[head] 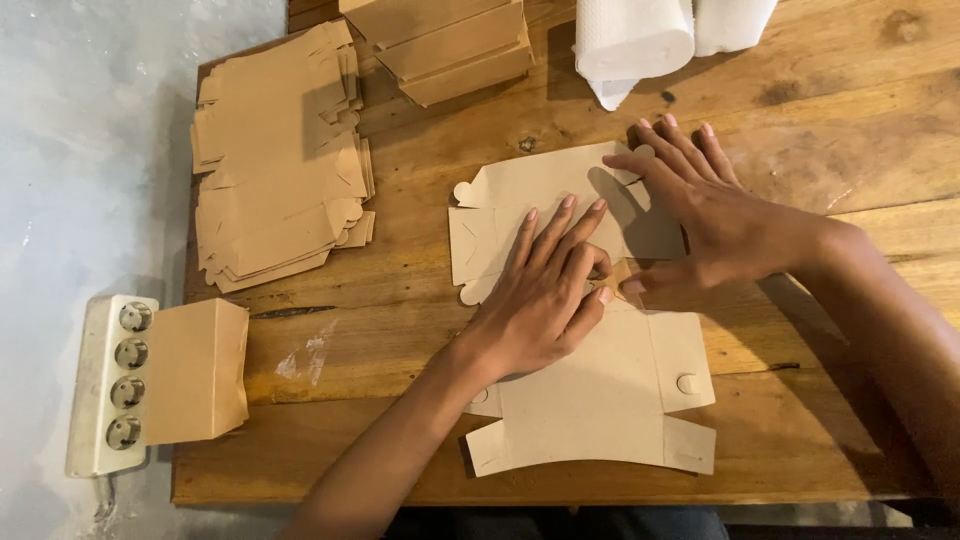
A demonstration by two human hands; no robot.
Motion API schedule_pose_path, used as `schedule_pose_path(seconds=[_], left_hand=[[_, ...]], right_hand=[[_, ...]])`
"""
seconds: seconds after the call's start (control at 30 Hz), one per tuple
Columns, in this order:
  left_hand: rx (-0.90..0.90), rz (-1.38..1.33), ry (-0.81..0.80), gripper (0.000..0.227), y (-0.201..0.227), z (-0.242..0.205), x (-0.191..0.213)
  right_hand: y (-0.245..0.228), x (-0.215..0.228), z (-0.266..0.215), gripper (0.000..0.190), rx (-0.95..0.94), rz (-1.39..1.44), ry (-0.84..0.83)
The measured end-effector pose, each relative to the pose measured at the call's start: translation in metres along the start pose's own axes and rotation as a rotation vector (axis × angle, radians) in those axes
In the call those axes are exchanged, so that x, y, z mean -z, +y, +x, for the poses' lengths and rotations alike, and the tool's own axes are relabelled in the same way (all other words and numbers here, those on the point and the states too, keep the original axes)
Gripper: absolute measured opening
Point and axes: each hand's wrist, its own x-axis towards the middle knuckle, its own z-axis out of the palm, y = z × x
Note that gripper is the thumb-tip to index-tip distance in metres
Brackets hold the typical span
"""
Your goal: The person folds flat cardboard pieces into small boxes by hand on a wooden table. They crease the pre-scored lines, fold the side flaps, and tuck the tabs to form the box shape. Stacks of flat cardboard and finished boxes are visible nearby.
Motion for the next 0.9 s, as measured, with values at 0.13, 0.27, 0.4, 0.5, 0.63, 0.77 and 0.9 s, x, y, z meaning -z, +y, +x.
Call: schedule_pose_path(seconds=[0.13, 0.27, 0.4, 0.5, 0.63, 0.77, 0.9], left_hand=[[-0.005, 0.011, 0.012, 0.020, 0.000, 0.000, -0.001], [-0.002, 0.008, 0.003, 0.020, 0.000, 0.000, 0.000], [0.004, 0.013, 0.008, 0.020, 0.000, 0.000, -0.002], [0.014, 0.009, -0.003, 0.020, 0.001, 0.000, -0.001], [0.009, 0.006, 0.006, 0.021, 0.001, 0.000, -0.001], [0.011, -0.007, -0.002, 0.020, 0.001, -0.001, -0.001], [0.009, 0.005, 0.012, 0.018, 0.000, 0.000, -0.002]], right_hand=[[0.003, -0.004, 0.000, 0.111, 0.031, -0.030, 0.070], [0.001, -0.007, 0.000, 0.099, 0.044, -0.005, 0.102], [-0.001, -0.007, 0.000, 0.095, 0.008, -0.014, 0.119], [-0.001, -0.008, 0.000, 0.094, 0.005, -0.012, 0.110], [0.007, -0.006, 0.000, 0.107, 0.052, -0.040, 0.076], [0.004, -0.002, 0.000, 0.117, -0.006, -0.008, 0.013], [0.003, 0.001, 0.000, 0.134, -0.011, 0.000, -0.026]])
